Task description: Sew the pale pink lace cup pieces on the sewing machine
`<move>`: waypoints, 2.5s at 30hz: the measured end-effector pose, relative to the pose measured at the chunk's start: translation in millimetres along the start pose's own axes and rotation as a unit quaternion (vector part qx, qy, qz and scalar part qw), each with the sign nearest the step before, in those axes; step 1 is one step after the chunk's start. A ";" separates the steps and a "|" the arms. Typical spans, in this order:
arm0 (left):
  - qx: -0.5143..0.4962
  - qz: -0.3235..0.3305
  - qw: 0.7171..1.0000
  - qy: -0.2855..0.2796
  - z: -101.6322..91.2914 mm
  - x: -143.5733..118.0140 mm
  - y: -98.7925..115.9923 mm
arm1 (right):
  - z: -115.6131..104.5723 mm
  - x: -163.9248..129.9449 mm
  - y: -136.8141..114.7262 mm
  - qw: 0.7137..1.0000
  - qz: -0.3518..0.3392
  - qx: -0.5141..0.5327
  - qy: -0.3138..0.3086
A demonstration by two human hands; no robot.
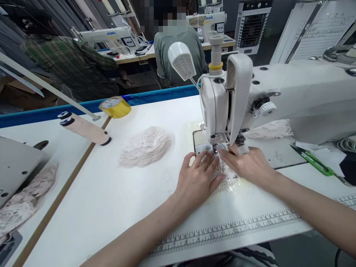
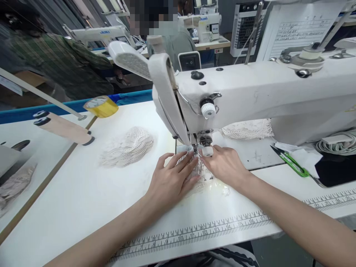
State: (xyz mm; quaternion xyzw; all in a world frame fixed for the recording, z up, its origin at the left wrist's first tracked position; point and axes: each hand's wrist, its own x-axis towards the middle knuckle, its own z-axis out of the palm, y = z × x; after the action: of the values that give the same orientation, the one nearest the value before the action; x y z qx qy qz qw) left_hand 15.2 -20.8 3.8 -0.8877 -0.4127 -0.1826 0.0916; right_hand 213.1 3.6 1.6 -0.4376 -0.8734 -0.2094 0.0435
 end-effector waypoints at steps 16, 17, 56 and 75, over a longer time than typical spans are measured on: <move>-0.129 -0.056 0.972 -0.186 -52.7 -4.1 7.5 | -32.9 -4.0 34.1 0.885 -0.077 0.428 -0.168; -0.119 -0.044 0.972 -0.198 -51.8 -5.3 10.3 | -31.5 -4.2 34.4 0.881 -0.078 0.437 -0.164; -0.252 -0.101 0.951 -0.146 -26.9 34.0 -10.1 | -19.6 -5.8 9.9 0.933 0.037 0.342 0.110; -0.262 0.030 0.961 -0.087 -12.0 10.9 -17.1 | -28.1 -8.6 8.1 0.949 -0.018 0.311 0.043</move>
State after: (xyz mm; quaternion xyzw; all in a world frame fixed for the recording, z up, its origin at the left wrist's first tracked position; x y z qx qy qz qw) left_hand 5.6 -6.0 19.4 -0.9051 -0.3300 -0.2033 -0.1747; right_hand 221.7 -9.8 27.6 -0.3774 -0.9001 0.0527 0.2114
